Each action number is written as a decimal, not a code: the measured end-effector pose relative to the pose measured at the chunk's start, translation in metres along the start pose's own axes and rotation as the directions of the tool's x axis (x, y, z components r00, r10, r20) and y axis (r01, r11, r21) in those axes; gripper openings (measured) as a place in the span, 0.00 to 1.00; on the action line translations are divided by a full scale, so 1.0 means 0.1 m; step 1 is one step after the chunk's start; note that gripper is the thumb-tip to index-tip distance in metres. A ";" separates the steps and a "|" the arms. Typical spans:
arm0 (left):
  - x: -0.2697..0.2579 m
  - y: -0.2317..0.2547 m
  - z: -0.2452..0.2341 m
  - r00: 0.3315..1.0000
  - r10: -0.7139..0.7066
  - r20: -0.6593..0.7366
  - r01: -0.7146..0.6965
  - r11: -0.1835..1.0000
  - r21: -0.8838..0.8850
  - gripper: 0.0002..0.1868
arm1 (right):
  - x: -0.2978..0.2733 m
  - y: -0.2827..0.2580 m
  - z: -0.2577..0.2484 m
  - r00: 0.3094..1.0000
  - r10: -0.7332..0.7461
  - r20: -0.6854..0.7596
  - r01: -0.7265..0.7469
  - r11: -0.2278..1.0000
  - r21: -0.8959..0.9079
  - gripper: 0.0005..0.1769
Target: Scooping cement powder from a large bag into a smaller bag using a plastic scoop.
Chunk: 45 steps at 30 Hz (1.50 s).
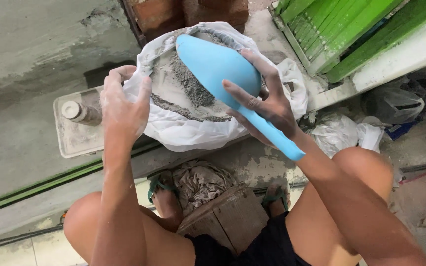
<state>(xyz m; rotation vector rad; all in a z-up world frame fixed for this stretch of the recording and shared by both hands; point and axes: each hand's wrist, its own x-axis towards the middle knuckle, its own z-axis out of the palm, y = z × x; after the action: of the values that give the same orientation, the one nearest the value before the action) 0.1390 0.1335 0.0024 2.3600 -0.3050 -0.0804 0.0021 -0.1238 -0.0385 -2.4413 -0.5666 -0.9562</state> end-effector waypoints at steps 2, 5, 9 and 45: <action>0.02 -0.01 0.07 0.997 0.055 -0.051 -0.054 0.998 0.013 0.20 | -0.07 0.15 0.15 0.991 0.048 -0.129 -0.038 0.996 0.079 0.29; -0.01 0.09 0.13 0.961 0.203 -0.190 -0.197 0.979 0.047 0.16 | -0.21 0.29 0.10 0.942 0.258 -0.216 -0.236 0.964 0.124 0.28; -0.21 0.49 0.21 0.784 0.463 -0.413 -0.460 0.881 0.115 0.08 | -0.36 0.32 -0.30 0.489 0.816 -0.309 -0.678 0.578 0.454 0.33; -0.77 0.93 2.75 0.765 0.462 0.449 -0.239 0.851 -0.468 0.19 | -1.86 1.89 0.02 0.525 0.850 0.043 -0.839 0.509 0.192 0.30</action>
<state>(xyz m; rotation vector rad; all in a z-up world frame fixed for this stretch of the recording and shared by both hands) 0.0058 -0.0985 -0.1341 1.7988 -0.9322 -0.5906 -0.0232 -0.3150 -0.2207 -2.0661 0.5574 -0.4842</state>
